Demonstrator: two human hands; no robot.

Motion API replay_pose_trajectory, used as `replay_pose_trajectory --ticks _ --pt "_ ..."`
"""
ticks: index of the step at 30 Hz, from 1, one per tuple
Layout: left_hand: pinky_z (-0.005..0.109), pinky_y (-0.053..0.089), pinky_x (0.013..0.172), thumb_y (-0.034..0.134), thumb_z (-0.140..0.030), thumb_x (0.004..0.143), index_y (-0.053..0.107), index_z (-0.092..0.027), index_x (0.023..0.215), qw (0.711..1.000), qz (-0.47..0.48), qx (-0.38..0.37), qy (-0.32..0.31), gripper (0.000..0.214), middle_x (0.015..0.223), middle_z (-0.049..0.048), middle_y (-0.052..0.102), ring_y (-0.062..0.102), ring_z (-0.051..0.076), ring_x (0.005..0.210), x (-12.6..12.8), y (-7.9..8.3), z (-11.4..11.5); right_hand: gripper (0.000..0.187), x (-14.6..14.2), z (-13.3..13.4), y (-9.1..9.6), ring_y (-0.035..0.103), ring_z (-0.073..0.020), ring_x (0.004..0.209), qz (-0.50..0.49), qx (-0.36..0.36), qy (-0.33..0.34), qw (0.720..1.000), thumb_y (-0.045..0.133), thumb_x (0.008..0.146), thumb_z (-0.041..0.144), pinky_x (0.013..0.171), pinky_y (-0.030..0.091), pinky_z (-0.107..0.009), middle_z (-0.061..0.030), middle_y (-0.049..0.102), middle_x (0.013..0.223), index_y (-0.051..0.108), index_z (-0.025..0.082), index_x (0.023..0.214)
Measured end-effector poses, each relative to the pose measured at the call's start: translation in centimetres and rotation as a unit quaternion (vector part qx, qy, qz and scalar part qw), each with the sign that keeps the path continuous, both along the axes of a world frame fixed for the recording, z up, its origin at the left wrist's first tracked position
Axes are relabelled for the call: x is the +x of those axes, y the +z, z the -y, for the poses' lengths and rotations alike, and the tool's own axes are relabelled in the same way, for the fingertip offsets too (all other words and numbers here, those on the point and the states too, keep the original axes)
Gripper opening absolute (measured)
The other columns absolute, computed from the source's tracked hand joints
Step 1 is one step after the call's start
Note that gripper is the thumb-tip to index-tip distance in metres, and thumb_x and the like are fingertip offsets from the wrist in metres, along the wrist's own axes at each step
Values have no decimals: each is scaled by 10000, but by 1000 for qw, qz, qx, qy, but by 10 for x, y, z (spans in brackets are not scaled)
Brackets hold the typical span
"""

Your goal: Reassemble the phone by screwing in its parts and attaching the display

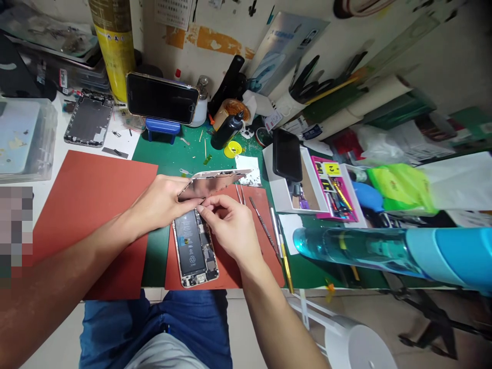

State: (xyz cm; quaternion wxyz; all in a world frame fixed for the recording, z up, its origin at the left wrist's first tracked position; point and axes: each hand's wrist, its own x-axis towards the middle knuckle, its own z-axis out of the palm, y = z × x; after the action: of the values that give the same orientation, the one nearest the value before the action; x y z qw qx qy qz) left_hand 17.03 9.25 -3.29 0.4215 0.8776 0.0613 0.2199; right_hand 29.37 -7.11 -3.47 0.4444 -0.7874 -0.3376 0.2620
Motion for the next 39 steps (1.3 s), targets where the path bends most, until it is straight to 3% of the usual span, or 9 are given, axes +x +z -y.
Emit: replay_pose_trajectory --ticks 4,11,17,28,35,39 --pt "281 335 605 726 -210 975 760 -169 712 1000 0 0 4 269 653 -33 619 514 116 618 0 1 1 209 0 0 0 657 -202 737 -17 4 -10 1000 725 878 436 642 475 -305 -53 752 863 742 230 854" --pt "281 355 615 710 -264 992 808 -182 787 1000 -8 -5 4 242 694 -18 663 547 126 644 0 0 0 220 1 -1 4 614 -181 640 -31 -12 -2 999 719 859 446 593 452 -298 -38 744 794 726 228 828" --pt "287 363 607 700 -262 973 764 -180 698 1000 -13 -11 15 294 653 -19 636 530 129 629 0 -1 0 234 1 1 0 581 -175 582 -53 -1 -23 998 725 850 461 560 450 -304 -28 731 743 744 228 854" --pt "291 355 601 676 -249 973 781 -176 718 999 -26 -8 16 285 650 -16 628 520 134 630 0 2 0 223 2 0 3 605 -180 577 -48 -11 -12 999 710 854 454 558 459 -304 -19 709 720 727 232 834" --pt "293 335 599 684 -254 970 692 -178 620 1000 -20 -4 17 358 603 -27 554 489 130 613 1 1 0 231 1 -1 0 603 -178 581 -59 -4 -27 998 732 839 464 563 478 -307 -23 721 746 723 233 831" --pt "288 361 611 682 -252 970 724 -179 659 1000 -19 -1 15 323 650 -18 623 532 134 636 1 1 -1 206 1 -1 3 615 -183 607 -56 -10 -17 998 726 836 444 585 491 -307 -23 724 752 712 240 820"
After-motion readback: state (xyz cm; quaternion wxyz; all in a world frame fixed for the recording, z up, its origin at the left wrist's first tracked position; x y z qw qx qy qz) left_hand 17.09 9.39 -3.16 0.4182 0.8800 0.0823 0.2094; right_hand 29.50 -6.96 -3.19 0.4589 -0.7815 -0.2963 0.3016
